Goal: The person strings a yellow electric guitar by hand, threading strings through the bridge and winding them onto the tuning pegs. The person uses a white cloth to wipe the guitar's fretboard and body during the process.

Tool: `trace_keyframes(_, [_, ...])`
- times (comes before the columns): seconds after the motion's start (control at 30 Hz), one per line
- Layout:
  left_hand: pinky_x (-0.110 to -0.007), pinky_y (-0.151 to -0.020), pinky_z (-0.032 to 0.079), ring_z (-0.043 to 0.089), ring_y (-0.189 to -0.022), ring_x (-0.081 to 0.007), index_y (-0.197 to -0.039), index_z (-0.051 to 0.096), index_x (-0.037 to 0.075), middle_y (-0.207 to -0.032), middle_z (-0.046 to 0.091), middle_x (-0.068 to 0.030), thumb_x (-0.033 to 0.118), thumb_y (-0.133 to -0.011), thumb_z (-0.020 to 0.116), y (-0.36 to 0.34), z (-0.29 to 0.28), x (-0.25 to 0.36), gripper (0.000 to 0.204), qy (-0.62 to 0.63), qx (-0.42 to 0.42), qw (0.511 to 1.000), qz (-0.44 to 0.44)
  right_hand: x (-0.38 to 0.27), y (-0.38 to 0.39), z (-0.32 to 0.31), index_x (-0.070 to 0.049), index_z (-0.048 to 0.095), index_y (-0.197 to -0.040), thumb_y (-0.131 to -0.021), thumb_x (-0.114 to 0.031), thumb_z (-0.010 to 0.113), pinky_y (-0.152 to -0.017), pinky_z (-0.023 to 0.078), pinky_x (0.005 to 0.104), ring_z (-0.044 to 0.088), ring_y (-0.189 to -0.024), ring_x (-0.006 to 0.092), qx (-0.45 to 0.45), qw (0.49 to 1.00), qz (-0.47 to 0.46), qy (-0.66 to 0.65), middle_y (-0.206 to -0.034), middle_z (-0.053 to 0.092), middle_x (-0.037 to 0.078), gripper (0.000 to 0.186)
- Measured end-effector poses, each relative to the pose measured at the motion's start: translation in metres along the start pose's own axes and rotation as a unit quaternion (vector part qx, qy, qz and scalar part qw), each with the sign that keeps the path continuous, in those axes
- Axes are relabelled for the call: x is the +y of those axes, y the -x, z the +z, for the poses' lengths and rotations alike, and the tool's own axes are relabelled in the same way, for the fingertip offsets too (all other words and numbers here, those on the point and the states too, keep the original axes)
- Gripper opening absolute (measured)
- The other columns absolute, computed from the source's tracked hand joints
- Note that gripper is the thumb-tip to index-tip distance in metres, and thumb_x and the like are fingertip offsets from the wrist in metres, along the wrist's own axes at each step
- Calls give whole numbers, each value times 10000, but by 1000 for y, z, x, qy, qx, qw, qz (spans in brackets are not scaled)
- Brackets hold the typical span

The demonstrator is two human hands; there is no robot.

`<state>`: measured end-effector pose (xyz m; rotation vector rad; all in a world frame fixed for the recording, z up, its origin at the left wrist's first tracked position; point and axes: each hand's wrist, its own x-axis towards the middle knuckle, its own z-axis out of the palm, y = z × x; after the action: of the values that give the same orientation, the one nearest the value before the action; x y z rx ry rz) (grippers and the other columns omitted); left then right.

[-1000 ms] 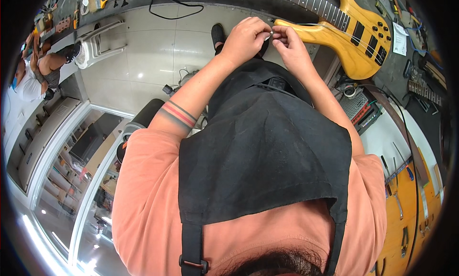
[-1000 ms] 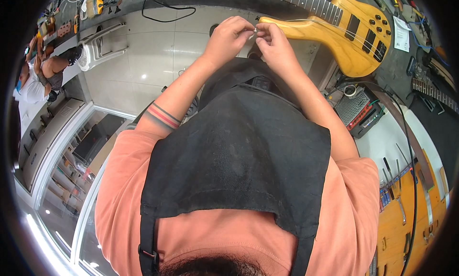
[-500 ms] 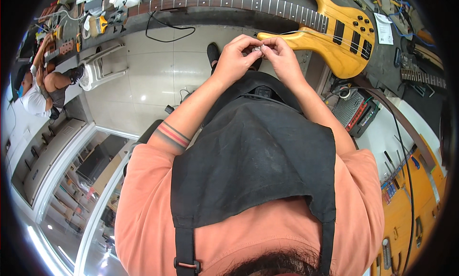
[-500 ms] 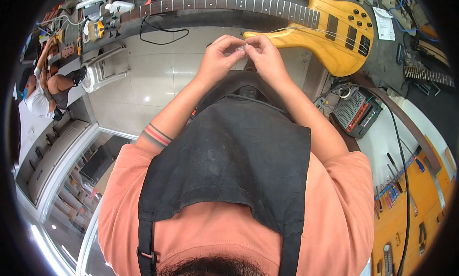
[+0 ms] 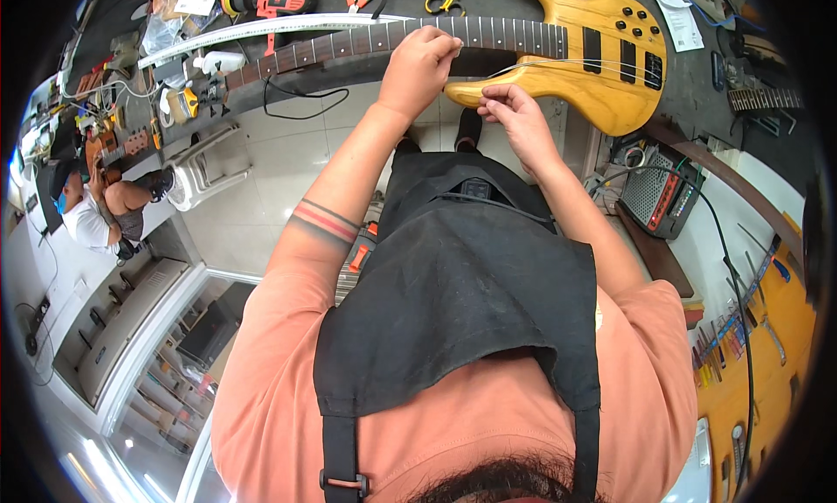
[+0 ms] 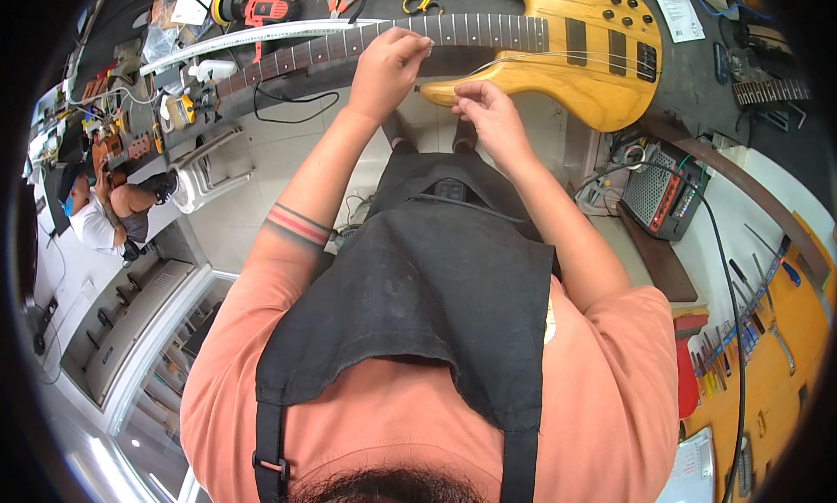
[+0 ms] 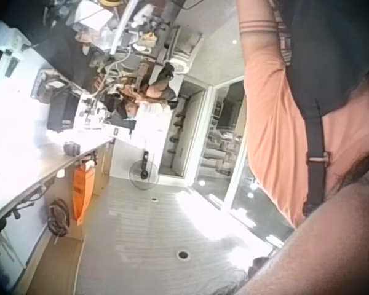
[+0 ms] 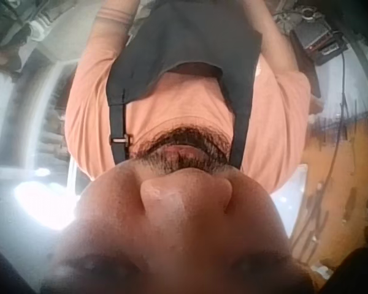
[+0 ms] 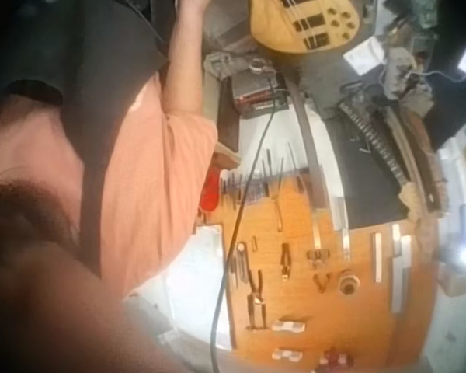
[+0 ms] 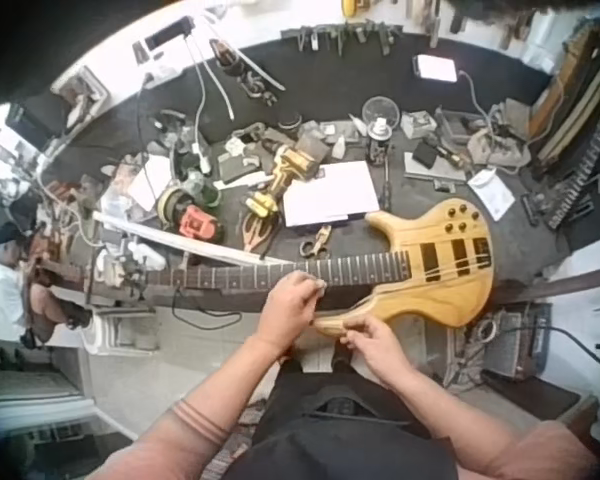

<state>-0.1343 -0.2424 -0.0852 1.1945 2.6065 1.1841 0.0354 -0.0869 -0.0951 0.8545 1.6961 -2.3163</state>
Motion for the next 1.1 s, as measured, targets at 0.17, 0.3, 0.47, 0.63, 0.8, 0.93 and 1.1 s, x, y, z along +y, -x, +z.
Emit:
trace_keyframes(0.17, [-481, -863, 563, 677, -971, -370, -907, 756, 60, -953, 690, -131, 72, -917, 692, -33, 13, -6, 66, -100, -43, 993, 52, 12, 9, -7, 7, 656, -1255, -1070, -90, 634, -912, 560, 312, 700, -1014, 154, -4, 1000, -3, -14, -1132, 728, 82, 210])
trace_keyframes(0.3, [-537, -897, 529, 607, -1024, -435, -859, 693, -7, -1023, 640, -237, -60, -777, 606, -57, 15, -8, 131, -155, -62, 986, 19, 17, 20, -2, -9, 630, -1228, -1075, -76, 626, -803, 552, 300, 667, -889, 141, 8, 1000, -28, -2, -1000, 692, 45, 168])
trace_keyframes(0.47, [-496, -947, 545, 638, -1024, -405, -836, 717, 16, -1006, 674, -186, -6, -774, 638, -37, 22, -3, 102, -111, -115, 985, 64, 18, 8, -7, 24, 581, -1332, -1084, -75, 614, -823, 569, 325, 708, -945, 190, 9, 1000, -22, 7, -1138, 661, 104, 269])
trace_keyframes(0.63, [-450, -897, 567, 660, -1030, -343, -874, 731, 45, -1027, 664, -132, 71, -821, 692, 37, -11, 28, 71, -147, -166, 973, 64, -24, 5, 10, 3, 597, -1318, -1079, -93, 629, -856, 571, 313, 703, -970, 173, -43, 995, -42, 76, -1164, 677, 93, 259])
trace_keyframes(0.8, [-497, -917, 537, 640, -1027, -401, -938, 710, 22, -1011, 640, -178, 50, -837, 665, 108, -57, 26, 115, -34, -101, 994, -16, -34, -2, 36, -15, 630, -1272, -1074, -98, 632, -854, 565, 303, 696, -948, 153, -78, 990, -46, 112, -1127, 700, 74, 214])
trace_keyframes(0.93, [-503, -921, 535, 653, -1055, -404, -973, 721, 28, -1014, 657, -174, 80, -887, 674, 144, -112, 17, 112, -1, -73, 992, -101, -40, -8, 70, -24, 659, -1223, -1063, -67, 609, -798, 553, 282, 681, -885, 138, -107, 977, -62, 174, -1020, 707, 42, 173])
trace_keyframes(1.1, [-475, -892, 559, 692, -1006, -384, -1017, 745, 26, -1035, 693, -163, 125, -929, 691, 199, -172, 5, 143, 29, -46, 980, -189, -76, -24, 123, 22, 692, -1141, -1037, -65, 622, -788, 576, 331, 704, -831, 177, -45, 926, -214, 308, -952, 746, 116, 153])
